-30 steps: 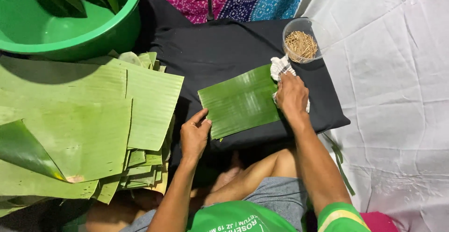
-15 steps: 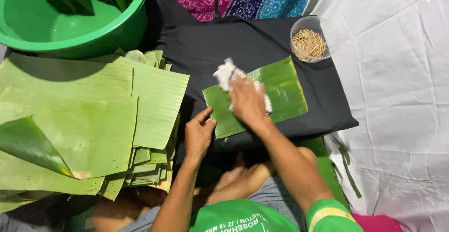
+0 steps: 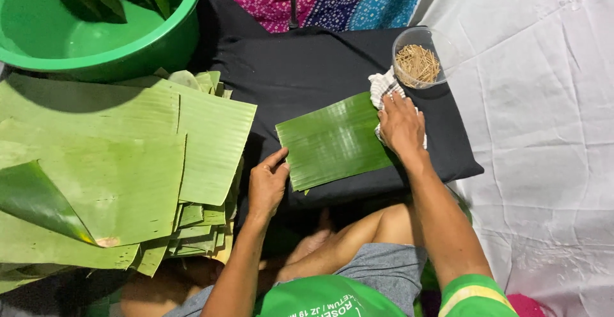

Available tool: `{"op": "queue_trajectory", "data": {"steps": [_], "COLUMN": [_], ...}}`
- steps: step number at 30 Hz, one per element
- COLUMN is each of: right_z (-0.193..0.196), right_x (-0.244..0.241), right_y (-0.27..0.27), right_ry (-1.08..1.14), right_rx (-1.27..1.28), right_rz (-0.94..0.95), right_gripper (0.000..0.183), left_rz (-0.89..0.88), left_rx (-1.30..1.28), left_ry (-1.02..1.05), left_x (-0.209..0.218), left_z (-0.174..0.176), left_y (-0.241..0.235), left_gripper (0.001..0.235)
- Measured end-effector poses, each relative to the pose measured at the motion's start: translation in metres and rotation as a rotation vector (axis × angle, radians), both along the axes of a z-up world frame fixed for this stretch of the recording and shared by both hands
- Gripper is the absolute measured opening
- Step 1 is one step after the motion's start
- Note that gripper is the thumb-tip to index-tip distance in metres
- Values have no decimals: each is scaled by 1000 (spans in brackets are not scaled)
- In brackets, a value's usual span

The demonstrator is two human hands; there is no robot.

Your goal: Wiping banana leaves clean and folding them into conical shapes, then pinning them with toothpicks.

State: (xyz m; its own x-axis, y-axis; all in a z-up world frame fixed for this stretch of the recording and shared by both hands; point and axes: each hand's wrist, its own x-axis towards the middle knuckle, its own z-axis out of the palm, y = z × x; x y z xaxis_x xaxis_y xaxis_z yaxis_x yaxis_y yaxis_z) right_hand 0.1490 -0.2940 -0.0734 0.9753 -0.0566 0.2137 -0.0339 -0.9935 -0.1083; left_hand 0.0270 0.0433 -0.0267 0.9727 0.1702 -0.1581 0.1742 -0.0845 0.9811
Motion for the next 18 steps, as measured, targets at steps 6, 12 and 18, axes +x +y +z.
{"op": "queue_trajectory", "data": {"steps": [6,12,18], "right_z": [-17,26,138], "right_x": [1,-11,-83], "right_y": [-6,-14,-6], "right_ry": [-313,-321,-410], "right_rx": [-68,413,625], "right_rz": [92,284,242], "right_gripper": [36,26,30], "left_rz": [-99,45,23], "left_rx": [372,848,511], "left_ry": [-469,-825,-956], "left_x": [-11,-4,-1], "left_z": [16,-2,44], "left_y": [-4,-1,-17], "left_gripper": [48,21,7]}}
